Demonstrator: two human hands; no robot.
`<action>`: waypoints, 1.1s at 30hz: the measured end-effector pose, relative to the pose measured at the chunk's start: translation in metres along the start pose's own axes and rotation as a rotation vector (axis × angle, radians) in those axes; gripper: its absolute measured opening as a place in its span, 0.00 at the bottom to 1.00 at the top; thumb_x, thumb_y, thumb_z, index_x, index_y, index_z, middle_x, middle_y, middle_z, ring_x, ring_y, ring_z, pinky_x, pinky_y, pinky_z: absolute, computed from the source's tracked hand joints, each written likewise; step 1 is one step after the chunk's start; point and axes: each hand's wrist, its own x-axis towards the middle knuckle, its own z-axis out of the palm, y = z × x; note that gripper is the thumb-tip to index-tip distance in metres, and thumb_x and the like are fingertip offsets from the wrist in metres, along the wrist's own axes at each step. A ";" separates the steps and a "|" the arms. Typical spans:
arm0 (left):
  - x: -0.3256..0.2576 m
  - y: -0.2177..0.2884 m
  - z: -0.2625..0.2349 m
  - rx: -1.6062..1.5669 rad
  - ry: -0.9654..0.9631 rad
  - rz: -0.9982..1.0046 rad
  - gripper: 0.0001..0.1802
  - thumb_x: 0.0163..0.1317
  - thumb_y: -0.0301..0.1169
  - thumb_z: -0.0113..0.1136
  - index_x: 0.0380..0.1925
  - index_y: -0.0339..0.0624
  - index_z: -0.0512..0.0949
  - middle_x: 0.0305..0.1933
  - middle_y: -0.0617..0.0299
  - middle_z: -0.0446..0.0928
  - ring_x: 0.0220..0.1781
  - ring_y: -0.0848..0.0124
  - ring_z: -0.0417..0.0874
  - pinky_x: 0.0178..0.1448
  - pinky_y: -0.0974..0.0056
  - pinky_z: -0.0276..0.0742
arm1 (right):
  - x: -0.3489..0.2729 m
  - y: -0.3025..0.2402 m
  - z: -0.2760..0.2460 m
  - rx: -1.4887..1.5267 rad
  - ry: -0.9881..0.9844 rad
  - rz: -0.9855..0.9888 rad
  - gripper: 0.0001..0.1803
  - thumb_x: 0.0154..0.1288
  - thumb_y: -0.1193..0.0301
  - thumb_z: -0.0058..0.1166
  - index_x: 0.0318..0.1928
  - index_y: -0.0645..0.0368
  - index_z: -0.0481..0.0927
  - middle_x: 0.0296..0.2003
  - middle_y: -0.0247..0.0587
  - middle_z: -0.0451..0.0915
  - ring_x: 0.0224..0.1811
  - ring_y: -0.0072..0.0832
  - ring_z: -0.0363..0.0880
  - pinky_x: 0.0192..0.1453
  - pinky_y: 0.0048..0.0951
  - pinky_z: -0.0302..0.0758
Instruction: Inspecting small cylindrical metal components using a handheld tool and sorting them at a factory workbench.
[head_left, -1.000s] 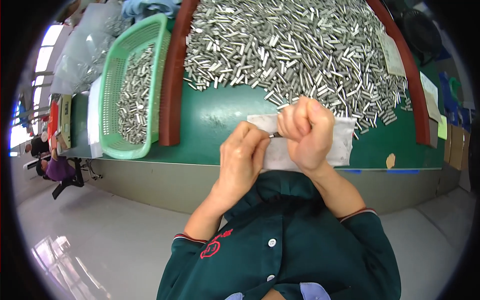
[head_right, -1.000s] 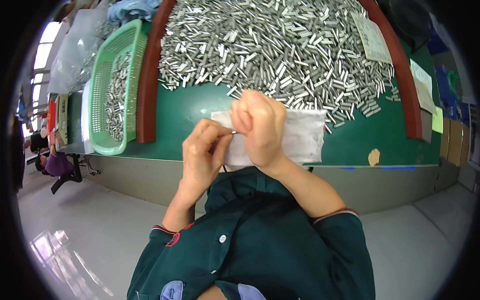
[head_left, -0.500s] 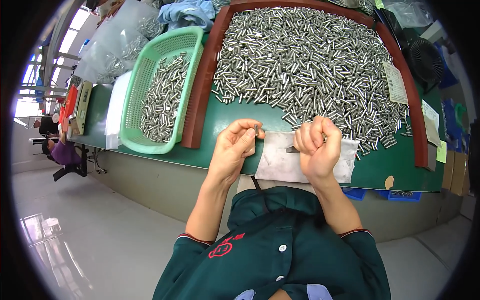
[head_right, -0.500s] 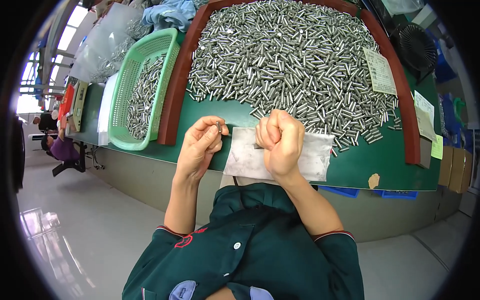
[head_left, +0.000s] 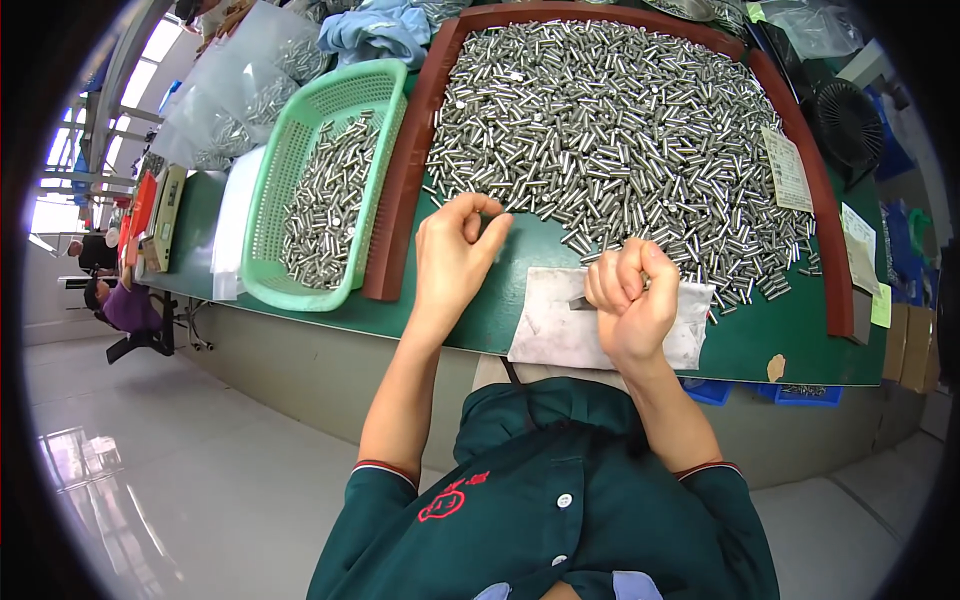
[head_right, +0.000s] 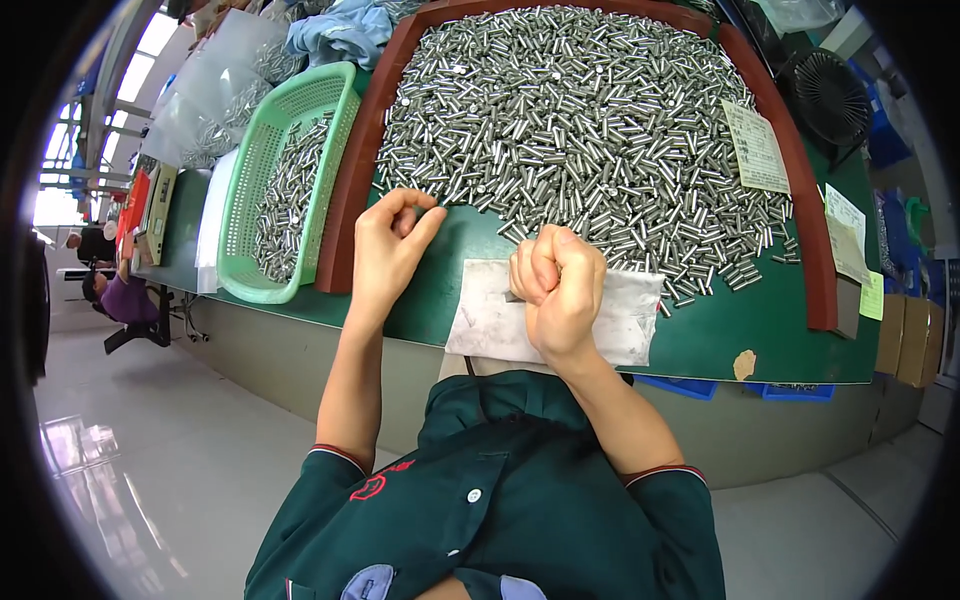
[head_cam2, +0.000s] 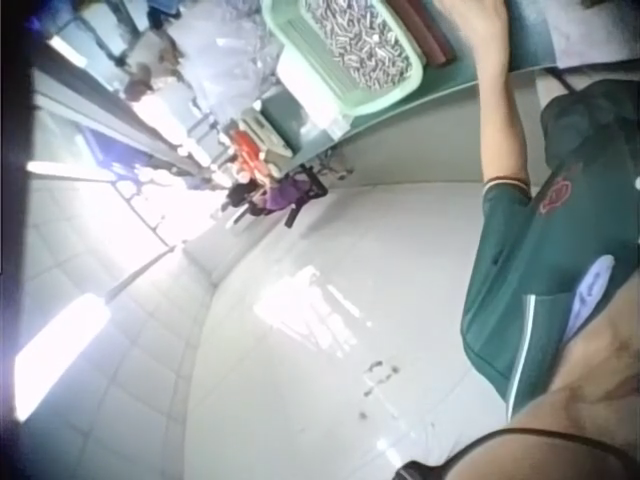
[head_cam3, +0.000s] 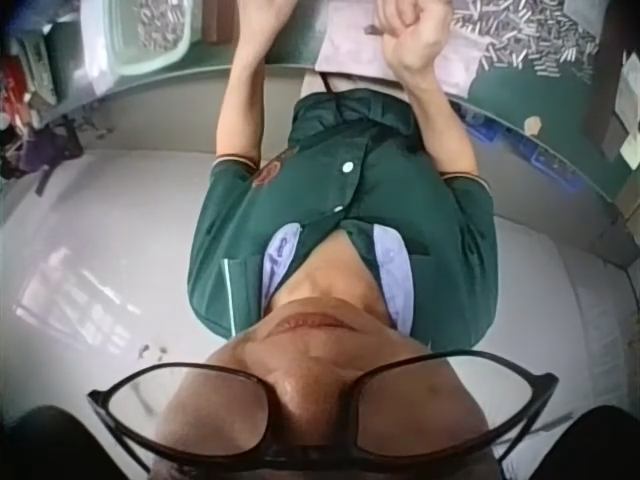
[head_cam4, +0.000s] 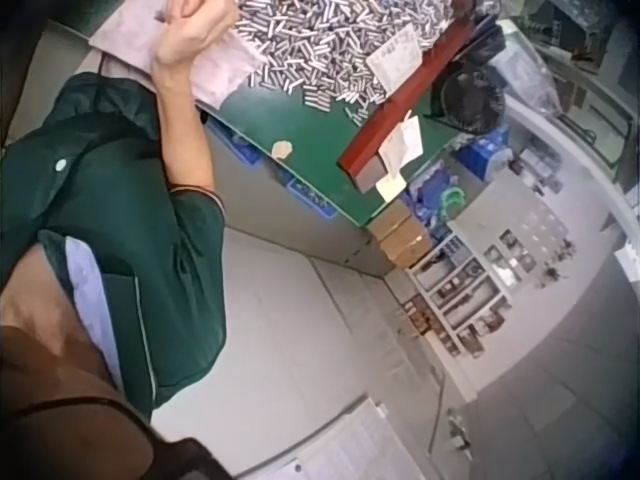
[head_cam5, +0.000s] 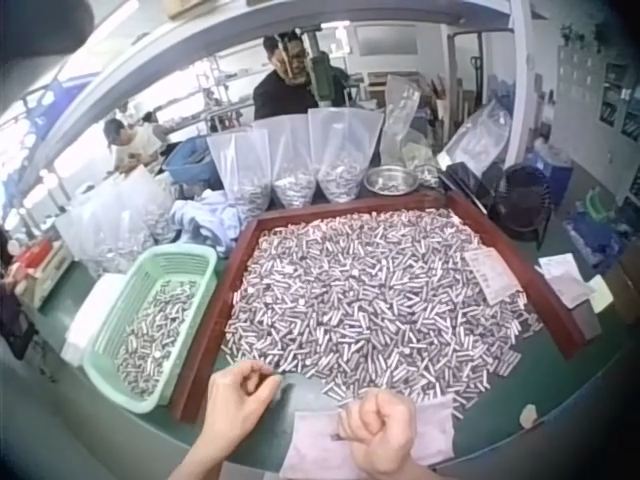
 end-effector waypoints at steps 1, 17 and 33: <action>0.002 -0.001 0.004 0.081 0.025 0.030 0.07 0.43 0.27 0.62 0.22 0.35 0.75 0.12 0.62 0.60 0.14 0.73 0.62 0.21 0.66 0.60 | 0.000 0.000 0.000 0.002 0.001 -0.001 0.21 0.63 0.63 0.28 0.12 0.51 0.54 0.06 0.26 0.51 0.09 0.16 0.41 0.15 0.22 0.43; -0.038 0.016 0.003 0.021 -0.126 0.123 0.03 0.42 0.22 0.61 0.19 0.36 0.76 0.12 0.62 0.61 0.13 0.73 0.62 0.19 0.67 0.58 | -0.001 -0.001 -0.001 0.096 0.039 -0.004 0.20 0.61 0.68 0.30 0.12 0.55 0.54 0.07 0.29 0.53 0.10 0.15 0.44 0.14 0.21 0.44; -0.072 0.020 0.021 0.101 -0.168 0.252 0.04 0.43 0.21 0.60 0.19 0.37 0.74 0.15 0.59 0.64 0.16 0.64 0.67 0.21 0.63 0.62 | -0.002 -0.002 -0.007 0.235 0.028 0.014 0.20 0.61 0.65 0.30 0.11 0.54 0.54 0.06 0.29 0.52 0.09 0.16 0.43 0.14 0.21 0.44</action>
